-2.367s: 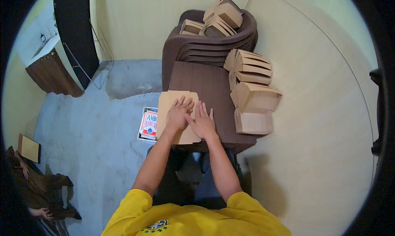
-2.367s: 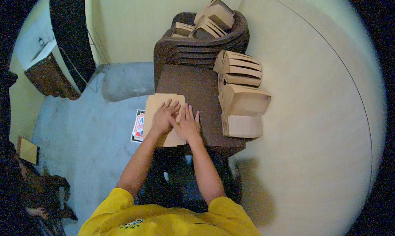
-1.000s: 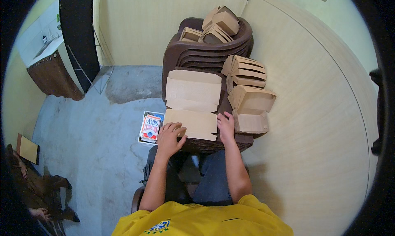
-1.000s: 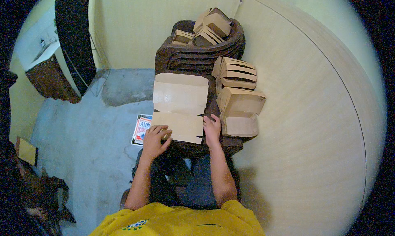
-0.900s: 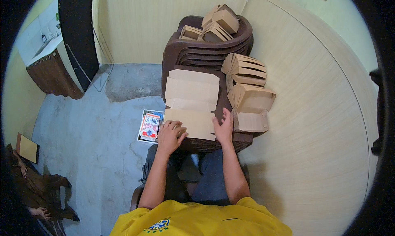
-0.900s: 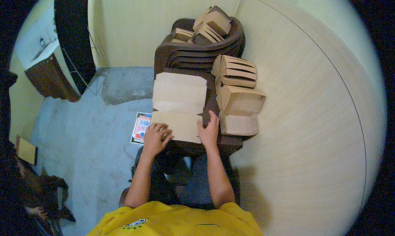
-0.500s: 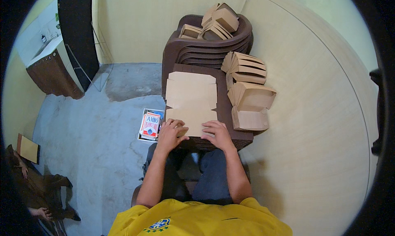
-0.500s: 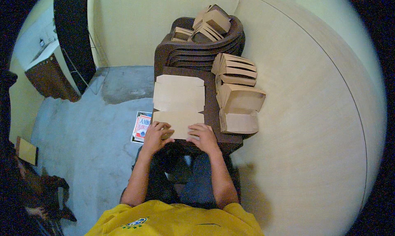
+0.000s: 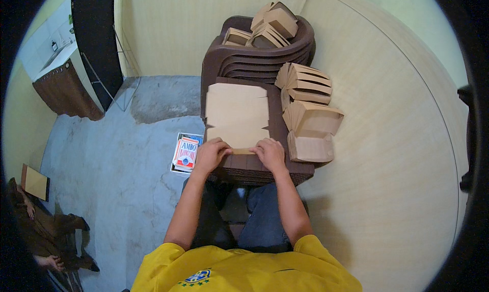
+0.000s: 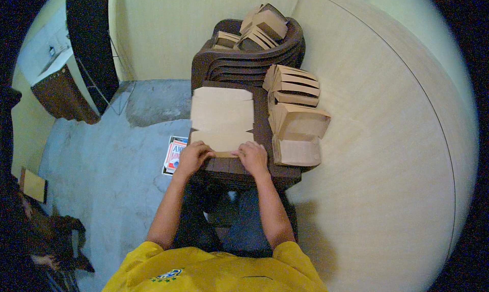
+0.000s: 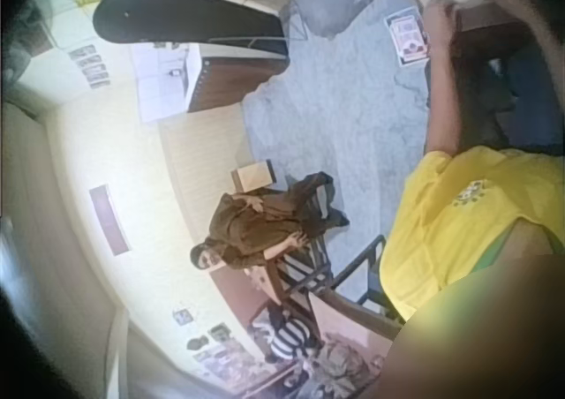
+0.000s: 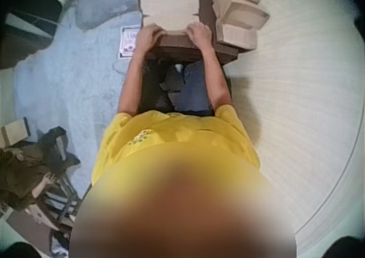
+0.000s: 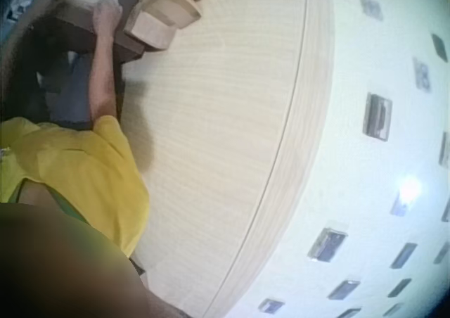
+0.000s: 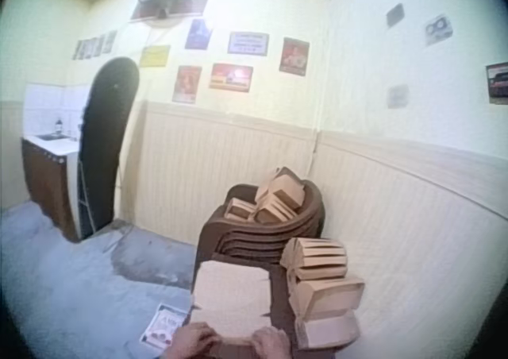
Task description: The person assembles flat cardboard pieces into small boxes by folding and tucking the flaps. They handle each piece by hand, fold the sides, and secure the tabs to form a box, then place the finished box on a stack.
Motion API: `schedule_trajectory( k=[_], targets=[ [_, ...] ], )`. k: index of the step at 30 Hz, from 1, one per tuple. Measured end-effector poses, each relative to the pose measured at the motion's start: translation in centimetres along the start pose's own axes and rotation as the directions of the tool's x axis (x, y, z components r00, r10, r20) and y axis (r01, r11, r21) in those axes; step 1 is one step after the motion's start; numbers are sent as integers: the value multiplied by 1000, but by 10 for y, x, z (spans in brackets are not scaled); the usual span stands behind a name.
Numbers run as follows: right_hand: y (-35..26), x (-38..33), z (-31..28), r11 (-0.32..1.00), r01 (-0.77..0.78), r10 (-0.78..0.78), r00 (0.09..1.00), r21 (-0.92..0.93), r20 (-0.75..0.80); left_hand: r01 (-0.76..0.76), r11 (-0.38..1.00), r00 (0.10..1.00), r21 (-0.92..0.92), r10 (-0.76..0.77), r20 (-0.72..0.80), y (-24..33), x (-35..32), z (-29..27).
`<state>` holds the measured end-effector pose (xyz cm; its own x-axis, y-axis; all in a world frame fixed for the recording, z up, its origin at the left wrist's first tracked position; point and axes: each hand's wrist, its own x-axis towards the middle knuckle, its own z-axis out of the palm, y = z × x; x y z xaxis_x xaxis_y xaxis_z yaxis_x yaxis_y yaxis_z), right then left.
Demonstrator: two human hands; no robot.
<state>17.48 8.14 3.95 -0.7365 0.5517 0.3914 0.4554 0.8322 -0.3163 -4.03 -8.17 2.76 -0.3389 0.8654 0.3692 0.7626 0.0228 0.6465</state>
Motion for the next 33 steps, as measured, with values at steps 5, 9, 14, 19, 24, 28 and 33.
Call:
schedule_trajectory(
  k=[5, 9, 14, 19, 24, 28, 33],
  targets=[
    [31, 17, 2, 966, -233, 227, 972, 113, 65, 174, 984, 983, -19, -175, -48, -13, 1, -26],
    [37, 23, 17, 959, -137, 143, 990, 247, -6, 178, 956, 961, 232, -118, -250, 15, 11, -19],
    [26, 26, 15, 980, -139, 142, 990, 139, -11, -133, 888, 991, 440, 128, 41, 33, 8, 21],
    [-27, 17, 24, 992, 113, -119, 982, -48, -148, -80, 857, 995, 509, 38, 93, 12, 5, 51],
    [-61, -3, 43, 986, -10, -3, 997, 164, 81, -123, 912, 976, 392, 40, 214, -7, 9, 44],
    [-38, -16, 28, 996, -75, 80, 987, -41, 141, -107, 905, 978, 411, 22, 206, -7, 6, 36],
    [0, -24, 7, 925, -307, 333, 939, -223, 88, -60, 858, 980, 511, -47, 196, -4, -2, 26]
  ],
)
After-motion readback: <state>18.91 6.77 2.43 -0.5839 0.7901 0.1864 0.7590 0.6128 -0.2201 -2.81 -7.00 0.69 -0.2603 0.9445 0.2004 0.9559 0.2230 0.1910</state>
